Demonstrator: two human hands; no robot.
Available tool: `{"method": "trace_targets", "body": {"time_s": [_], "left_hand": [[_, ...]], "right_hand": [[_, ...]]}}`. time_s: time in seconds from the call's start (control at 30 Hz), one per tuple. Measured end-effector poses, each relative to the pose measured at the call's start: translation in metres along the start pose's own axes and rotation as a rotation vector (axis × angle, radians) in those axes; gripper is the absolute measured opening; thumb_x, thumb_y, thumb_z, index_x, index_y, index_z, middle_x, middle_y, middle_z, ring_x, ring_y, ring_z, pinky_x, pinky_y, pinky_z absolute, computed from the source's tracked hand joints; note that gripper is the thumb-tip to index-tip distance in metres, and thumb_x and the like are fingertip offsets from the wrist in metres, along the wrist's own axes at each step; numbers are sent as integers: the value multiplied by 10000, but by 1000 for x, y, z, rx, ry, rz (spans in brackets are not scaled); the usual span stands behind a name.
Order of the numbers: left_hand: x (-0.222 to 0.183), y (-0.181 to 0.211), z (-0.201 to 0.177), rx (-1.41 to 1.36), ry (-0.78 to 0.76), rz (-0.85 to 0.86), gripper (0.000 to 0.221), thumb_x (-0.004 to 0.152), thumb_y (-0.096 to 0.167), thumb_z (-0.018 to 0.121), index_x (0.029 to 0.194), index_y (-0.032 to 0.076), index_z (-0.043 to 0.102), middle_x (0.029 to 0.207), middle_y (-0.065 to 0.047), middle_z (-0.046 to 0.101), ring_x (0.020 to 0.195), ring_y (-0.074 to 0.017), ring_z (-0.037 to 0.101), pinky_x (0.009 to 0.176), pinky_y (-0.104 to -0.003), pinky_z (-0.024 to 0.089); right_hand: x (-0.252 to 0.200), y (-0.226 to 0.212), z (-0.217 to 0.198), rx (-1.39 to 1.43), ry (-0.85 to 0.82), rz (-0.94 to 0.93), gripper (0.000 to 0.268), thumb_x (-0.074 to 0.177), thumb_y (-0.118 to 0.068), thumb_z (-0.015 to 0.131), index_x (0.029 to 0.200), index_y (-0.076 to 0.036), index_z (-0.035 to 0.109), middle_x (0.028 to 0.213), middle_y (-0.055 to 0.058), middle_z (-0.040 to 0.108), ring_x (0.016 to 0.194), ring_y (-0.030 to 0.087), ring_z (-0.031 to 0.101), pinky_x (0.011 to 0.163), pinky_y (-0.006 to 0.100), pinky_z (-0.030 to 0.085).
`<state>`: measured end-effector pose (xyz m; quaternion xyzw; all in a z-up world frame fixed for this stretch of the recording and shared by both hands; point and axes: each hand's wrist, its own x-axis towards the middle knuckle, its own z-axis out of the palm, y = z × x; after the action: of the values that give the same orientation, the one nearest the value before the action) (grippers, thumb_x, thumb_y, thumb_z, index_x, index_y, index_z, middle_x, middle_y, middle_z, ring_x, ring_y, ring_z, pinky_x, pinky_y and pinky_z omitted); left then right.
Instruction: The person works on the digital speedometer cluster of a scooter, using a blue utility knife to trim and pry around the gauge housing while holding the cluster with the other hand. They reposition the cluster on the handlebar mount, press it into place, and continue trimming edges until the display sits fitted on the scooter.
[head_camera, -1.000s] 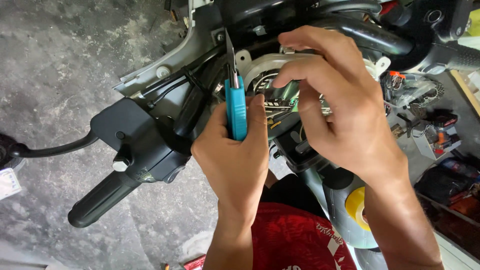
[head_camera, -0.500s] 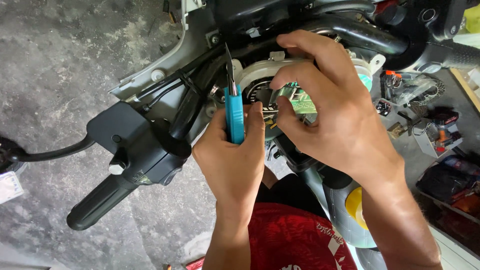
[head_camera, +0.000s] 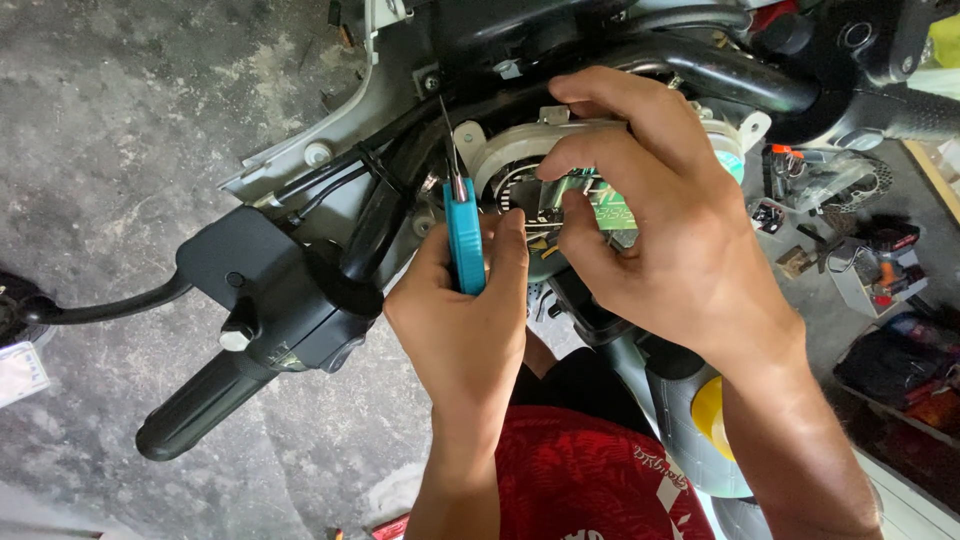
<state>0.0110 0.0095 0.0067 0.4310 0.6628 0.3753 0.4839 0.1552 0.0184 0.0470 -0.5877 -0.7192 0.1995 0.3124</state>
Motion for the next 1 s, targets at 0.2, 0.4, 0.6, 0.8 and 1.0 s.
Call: {"method": "trace_targets", "body": {"time_s": [0.2,0.4,0.6,0.8,1.0], "left_hand": [[-7,1,-9,-309,-102,-274,148,873,120,792,920,-20,773,643,18,656,545,-31,566,494,-208,426],[-20,-4,-21,-304,-150,-187,142,908,109,779,940,-29,771,640,-10,648,571,-60,582,515,-213,432],[-44,-2,-30,-275,-134,-150,119,905,84,776,928,-32,763,666,-6,678,592,-56,615,545,-208,472],[-68,7,-32,-188,-167,-81,104,903,79,776,942,-17,766,665,-3,693,573,-43,606,531,-200,457],[-91,0,-39,-219,-230,-55,177,913,38,734,1081,15,782,746,-2,735,622,-32,654,546,-200,504]], "right_hand": [[-4,2,-5,29,26,-15,298,878,147,652,1141,7,644,1394,192,566,1293,336,635,1079,401,548],[-22,-6,-6,60,111,73,270,953,142,636,1175,-8,667,1288,148,643,1198,262,685,1020,333,558],[-69,-15,10,737,132,387,190,1026,77,625,1212,40,631,1177,86,667,1087,133,654,977,275,543],[-98,-20,15,942,112,560,163,996,69,661,1159,56,652,1117,67,655,1042,115,622,930,266,523],[-128,-32,-4,857,267,535,104,1035,29,643,1133,50,667,1129,97,692,999,135,654,941,289,535]]}}
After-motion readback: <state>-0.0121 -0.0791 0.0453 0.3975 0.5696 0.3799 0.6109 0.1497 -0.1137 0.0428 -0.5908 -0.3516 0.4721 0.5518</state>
